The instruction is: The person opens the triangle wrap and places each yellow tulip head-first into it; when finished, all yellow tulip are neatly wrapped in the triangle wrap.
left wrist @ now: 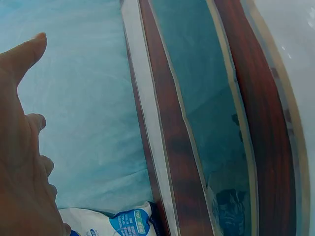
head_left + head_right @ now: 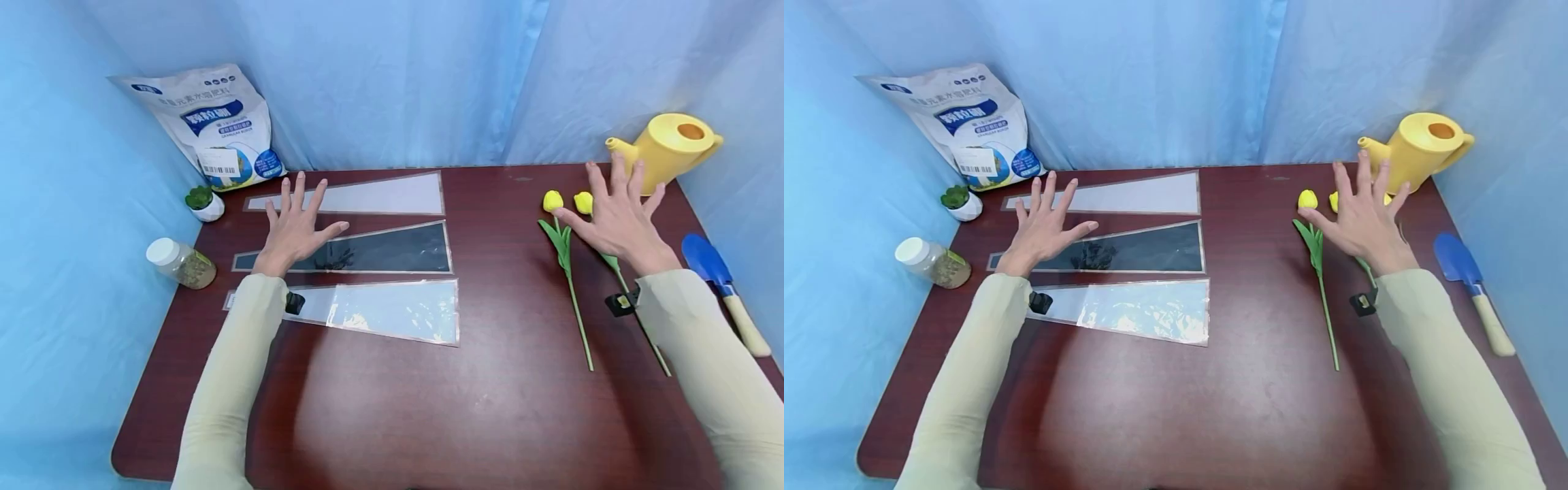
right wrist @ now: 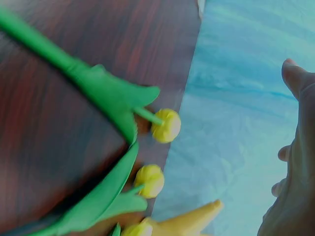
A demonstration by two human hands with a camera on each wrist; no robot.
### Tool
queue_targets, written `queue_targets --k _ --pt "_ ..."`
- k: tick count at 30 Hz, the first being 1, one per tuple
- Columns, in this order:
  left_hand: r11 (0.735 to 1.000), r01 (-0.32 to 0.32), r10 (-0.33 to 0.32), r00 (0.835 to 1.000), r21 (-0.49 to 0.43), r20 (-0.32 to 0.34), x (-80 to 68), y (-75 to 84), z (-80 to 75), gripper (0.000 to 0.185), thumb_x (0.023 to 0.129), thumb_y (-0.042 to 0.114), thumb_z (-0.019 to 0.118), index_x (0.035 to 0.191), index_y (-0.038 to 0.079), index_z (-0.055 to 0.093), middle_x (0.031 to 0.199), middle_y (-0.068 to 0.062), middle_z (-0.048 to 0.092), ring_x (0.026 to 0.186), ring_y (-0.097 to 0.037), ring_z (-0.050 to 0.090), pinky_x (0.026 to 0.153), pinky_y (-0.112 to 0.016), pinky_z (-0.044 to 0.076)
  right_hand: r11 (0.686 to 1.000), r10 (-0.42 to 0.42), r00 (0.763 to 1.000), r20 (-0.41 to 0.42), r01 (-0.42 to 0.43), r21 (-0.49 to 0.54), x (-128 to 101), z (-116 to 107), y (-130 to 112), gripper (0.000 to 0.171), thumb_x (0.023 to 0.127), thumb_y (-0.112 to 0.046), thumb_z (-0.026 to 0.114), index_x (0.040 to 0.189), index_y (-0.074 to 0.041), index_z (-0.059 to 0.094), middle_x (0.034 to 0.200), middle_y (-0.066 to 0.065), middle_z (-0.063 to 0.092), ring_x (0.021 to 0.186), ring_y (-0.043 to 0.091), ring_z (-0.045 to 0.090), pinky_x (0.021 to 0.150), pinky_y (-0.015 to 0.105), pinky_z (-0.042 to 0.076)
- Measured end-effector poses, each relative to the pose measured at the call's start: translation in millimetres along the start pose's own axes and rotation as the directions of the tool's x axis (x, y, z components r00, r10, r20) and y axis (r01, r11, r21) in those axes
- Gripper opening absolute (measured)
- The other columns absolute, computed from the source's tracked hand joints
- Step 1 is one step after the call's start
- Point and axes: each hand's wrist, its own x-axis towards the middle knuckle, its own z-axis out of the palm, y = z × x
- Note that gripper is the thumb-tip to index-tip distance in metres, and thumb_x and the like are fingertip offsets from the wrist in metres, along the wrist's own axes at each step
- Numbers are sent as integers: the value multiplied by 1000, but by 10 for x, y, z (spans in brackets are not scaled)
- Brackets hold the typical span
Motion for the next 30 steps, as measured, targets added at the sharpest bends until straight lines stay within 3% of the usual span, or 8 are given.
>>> queue_targets --k 15,30 --pt "999 -37 37 999 -17 6 205 255 -5 93 92 71 46 161 34 -2 170 -7 -16 157 -37 -18 119 -72 -7 997 -58 998 38 56 47 433 122 -519 103 91 -78 37 162 -15 -2 166 14 -24 151 49 -25 107 83 -12" --pt "998 -61 61 995 6 76 444 673 245 91 92 72 45 161 35 -1 170 -6 -14 157 -34 -18 121 -70 -4 995 -74 989 127 64 82 720 432 -936 103 90 -78 38 163 -18 -3 167 17 -19 152 48 -22 111 80 -9"
